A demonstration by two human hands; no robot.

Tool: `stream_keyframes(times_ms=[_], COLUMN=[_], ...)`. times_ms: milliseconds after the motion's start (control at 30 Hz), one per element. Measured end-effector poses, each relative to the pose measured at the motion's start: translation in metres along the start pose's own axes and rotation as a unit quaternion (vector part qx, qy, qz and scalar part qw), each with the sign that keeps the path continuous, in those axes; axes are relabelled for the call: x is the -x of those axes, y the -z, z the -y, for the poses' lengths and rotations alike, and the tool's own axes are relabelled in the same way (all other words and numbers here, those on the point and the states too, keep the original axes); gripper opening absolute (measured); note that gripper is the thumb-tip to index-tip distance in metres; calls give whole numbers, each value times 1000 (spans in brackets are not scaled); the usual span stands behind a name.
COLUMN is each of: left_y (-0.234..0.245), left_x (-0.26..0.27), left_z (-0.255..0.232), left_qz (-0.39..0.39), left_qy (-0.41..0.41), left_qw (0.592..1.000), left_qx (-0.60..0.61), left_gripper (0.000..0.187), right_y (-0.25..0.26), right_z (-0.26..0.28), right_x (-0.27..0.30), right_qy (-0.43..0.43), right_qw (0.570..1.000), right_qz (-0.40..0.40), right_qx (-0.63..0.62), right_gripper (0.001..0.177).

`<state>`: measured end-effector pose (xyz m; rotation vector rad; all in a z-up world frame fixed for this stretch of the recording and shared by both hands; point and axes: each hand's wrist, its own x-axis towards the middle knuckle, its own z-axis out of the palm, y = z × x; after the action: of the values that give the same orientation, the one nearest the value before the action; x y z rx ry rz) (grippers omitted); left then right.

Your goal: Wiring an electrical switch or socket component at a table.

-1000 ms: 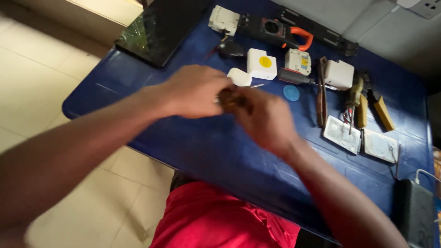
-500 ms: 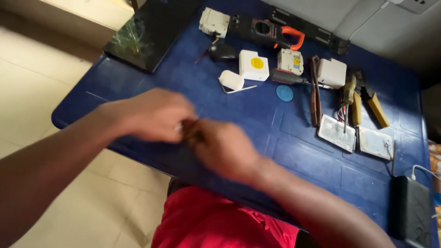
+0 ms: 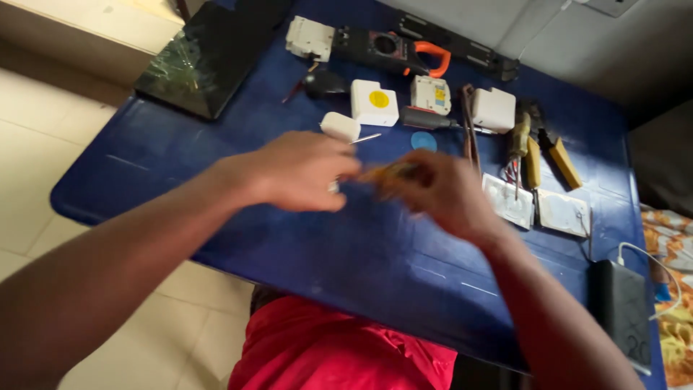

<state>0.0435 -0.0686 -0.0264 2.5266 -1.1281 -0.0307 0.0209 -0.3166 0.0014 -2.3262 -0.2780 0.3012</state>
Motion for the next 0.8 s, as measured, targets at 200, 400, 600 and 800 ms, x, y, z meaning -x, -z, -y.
stream_keyframes(times_ms=[200, 400, 600, 800], left_y=[-44, -23, -6, -17], left_x=[-76, -110, -92, -102], left_z=[-2, 3, 4, 21], left_qz=[-77, 112, 114, -76], left_qy=[-42, 75, 131, 26], left_qw=[995, 988, 985, 989], left_qx=[-51, -76, -12, 123], left_gripper=[45, 29, 31, 32], right_y=[18, -17, -13, -27], right_z=[-85, -30, -53, -48], right_x=[-23, -1, -4, -7], right_qy=[79, 164, 133, 159], right_qw=[955, 968, 976, 951], right_qz=[-166, -20, -38, -100], right_qx=[231, 190, 169, 247], right_gripper=[34, 21, 19, 20])
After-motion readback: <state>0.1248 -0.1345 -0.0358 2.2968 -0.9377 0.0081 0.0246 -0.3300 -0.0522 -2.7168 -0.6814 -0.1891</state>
